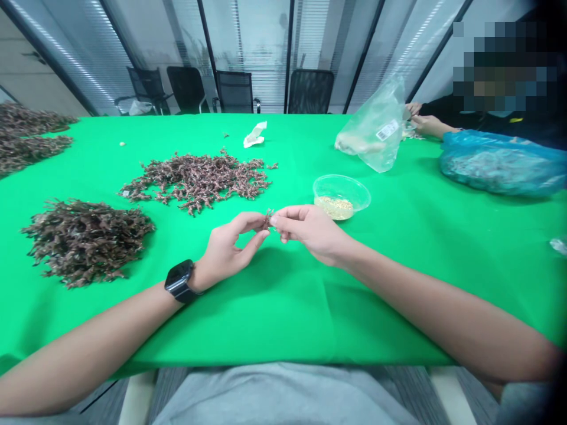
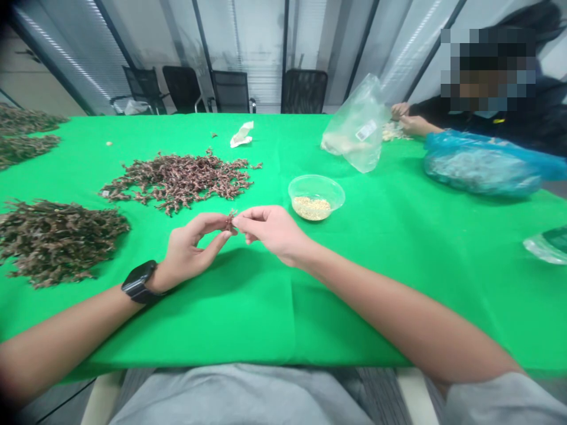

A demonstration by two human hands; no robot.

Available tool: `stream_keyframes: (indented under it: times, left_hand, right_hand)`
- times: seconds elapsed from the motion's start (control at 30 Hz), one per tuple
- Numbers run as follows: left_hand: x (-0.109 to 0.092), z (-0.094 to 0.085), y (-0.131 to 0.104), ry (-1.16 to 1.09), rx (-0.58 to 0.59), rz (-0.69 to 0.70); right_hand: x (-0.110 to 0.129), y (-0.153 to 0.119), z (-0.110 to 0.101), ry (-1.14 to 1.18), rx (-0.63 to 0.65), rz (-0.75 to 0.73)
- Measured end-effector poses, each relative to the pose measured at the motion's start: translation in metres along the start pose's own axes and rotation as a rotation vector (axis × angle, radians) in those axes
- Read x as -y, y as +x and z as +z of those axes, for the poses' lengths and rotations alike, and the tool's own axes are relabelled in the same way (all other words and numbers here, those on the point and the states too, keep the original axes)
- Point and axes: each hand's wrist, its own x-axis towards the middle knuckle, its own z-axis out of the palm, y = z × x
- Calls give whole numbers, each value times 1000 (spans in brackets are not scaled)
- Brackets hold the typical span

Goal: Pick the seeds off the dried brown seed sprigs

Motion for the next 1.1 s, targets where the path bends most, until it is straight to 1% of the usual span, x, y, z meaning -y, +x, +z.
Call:
stream_keyframes:
  times: [0.07,0.17,0.43,0.5,0.63,0.73,0.9,1.0,1.03,1.1]
  left_hand:
    - [-2,0,0,-44,1,-31]
    - [-5,0,0,-137,1,-94]
    - [-9,3,0,-407,21,-217]
    - [-9,4,0,-445,19,-237]
    - [-9,5,0,-510,16,-250]
    - [-8,6,-1,-532,11,-249]
    - [-10,5,-2,-479,20,-233]
    - [-11,4,-2,-451,28,-209]
    - [-11,4,-2,-430,25,-198]
    - [-8,3,-2,-357,12,-167]
  right_hand:
    - [0,0,-1,20,16,-10]
    - [-1,1,-1,11,6,-71]
    - [-5,-1,4,-83,-103,-259]
    - [-6,-3,5,-161,-136,-343]
    - [-5,-8,3,-460,-188,-551]
    - [-6,-9,1,-580,-162,-641]
    - [-10,-7,-5,-700,-97,-748]
    - [-9,-7,-4,-707,-74,-770]
    - [-8,-8,-2,-683,-77,-743]
    - [-5,-10,3,-585,-93,-633]
